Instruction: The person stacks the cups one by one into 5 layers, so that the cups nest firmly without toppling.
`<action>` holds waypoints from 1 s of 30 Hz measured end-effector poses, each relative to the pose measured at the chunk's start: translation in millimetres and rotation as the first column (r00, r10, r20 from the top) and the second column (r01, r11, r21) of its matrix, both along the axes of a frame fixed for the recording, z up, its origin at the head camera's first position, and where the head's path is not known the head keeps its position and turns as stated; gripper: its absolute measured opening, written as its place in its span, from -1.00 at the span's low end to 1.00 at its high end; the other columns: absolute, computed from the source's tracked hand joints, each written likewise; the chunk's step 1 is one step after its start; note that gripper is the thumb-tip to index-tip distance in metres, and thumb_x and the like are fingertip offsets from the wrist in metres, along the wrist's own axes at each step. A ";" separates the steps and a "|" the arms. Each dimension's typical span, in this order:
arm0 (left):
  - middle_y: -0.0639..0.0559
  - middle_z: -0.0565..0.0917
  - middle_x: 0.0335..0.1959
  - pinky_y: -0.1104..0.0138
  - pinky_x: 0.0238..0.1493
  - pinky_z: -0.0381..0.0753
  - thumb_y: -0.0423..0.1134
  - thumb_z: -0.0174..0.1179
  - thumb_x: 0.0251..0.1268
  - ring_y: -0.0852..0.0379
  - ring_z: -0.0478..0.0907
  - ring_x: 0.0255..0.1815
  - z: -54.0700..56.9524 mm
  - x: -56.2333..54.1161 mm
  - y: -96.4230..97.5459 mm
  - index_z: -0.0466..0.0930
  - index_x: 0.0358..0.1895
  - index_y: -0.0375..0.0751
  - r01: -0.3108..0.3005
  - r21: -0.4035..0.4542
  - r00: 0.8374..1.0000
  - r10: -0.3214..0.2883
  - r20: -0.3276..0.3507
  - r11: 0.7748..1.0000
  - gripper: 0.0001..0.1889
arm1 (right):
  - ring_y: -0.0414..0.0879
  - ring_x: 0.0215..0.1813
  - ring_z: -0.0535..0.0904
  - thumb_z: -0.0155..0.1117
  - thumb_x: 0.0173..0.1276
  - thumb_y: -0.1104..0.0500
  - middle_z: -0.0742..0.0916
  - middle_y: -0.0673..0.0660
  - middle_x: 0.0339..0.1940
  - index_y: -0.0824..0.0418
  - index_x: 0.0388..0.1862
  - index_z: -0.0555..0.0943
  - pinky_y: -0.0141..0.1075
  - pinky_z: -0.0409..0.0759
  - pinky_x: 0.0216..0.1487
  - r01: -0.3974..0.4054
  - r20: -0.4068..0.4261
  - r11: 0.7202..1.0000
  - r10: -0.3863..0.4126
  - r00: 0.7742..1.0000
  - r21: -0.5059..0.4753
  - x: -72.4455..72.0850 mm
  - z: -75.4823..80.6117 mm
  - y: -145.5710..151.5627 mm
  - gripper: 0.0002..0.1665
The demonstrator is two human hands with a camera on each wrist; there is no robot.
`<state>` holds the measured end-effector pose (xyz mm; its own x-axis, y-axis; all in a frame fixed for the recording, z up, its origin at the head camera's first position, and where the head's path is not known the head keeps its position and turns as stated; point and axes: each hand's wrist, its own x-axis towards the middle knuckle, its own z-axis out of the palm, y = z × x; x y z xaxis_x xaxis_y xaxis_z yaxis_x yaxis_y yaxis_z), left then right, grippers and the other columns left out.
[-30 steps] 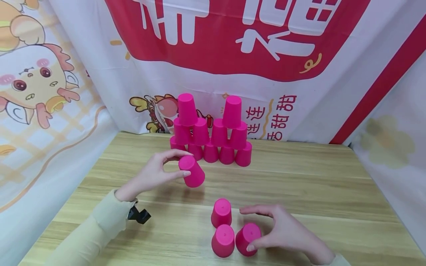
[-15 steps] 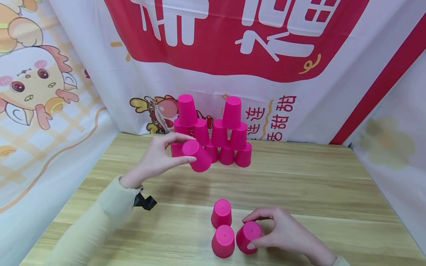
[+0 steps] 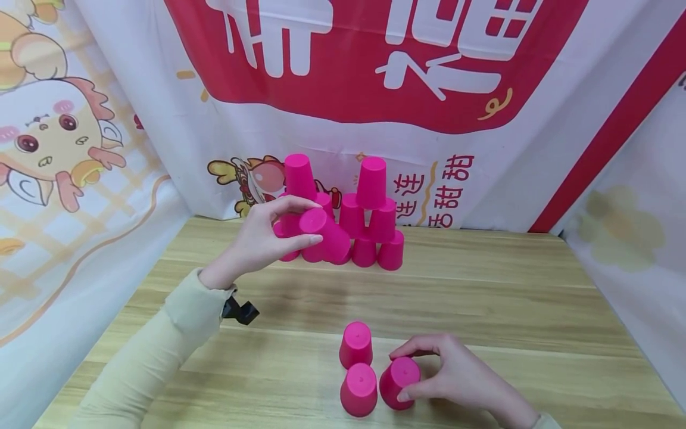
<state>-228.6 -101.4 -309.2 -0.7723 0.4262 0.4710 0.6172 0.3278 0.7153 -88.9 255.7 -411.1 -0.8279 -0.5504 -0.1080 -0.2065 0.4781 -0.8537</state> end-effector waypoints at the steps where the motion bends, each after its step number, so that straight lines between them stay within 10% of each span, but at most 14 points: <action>1: 0.32 0.63 0.08 0.17 -0.07 0.69 0.06 0.51 0.15 0.24 0.56 0.05 0.8 -0.3 0.8 0.62 0.22 0.11 -0.005 -0.004 1.000 0.005 -0.011 1.000 -0.45 | -0.10 0.06 0.65 0.61 0.17 0.01 0.78 -0.12 -0.05 -0.02 0.12 0.72 -0.01 0.56 0.15 -0.001 -0.001 1.000 0.001 1.000 -0.001 0.1 -0.4 0.0 -0.49; 17: 0.29 0.65 0.06 0.21 0.02 0.65 -0.01 0.53 0.15 0.33 0.57 0.06 47.9 -23.0 14.1 0.63 0.19 -0.02 -0.004 -0.016 0.978 0.000 -0.208 1.000 -0.46 | -0.08 0.08 0.64 0.60 0.19 0.01 0.78 -0.09 -0.04 -0.01 0.12 0.72 0.03 0.53 0.14 0.005 0.042 1.000 -0.005 0.999 -0.003 -1.0 0.5 -0.2 -0.50; 30: 0.27 0.67 0.04 0.35 0.08 0.59 0.12 0.53 0.09 0.29 0.56 0.08 87.6 -67.8 17.2 0.63 0.20 -0.01 -0.151 0.065 0.976 0.159 -0.150 0.986 -0.40 | -0.09 0.07 0.65 0.60 0.19 0.00 0.78 -0.10 -0.05 -0.02 0.12 0.72 0.04 0.53 0.15 -0.002 0.025 1.000 0.002 1.000 0.002 -1.1 -0.8 0.3 -0.51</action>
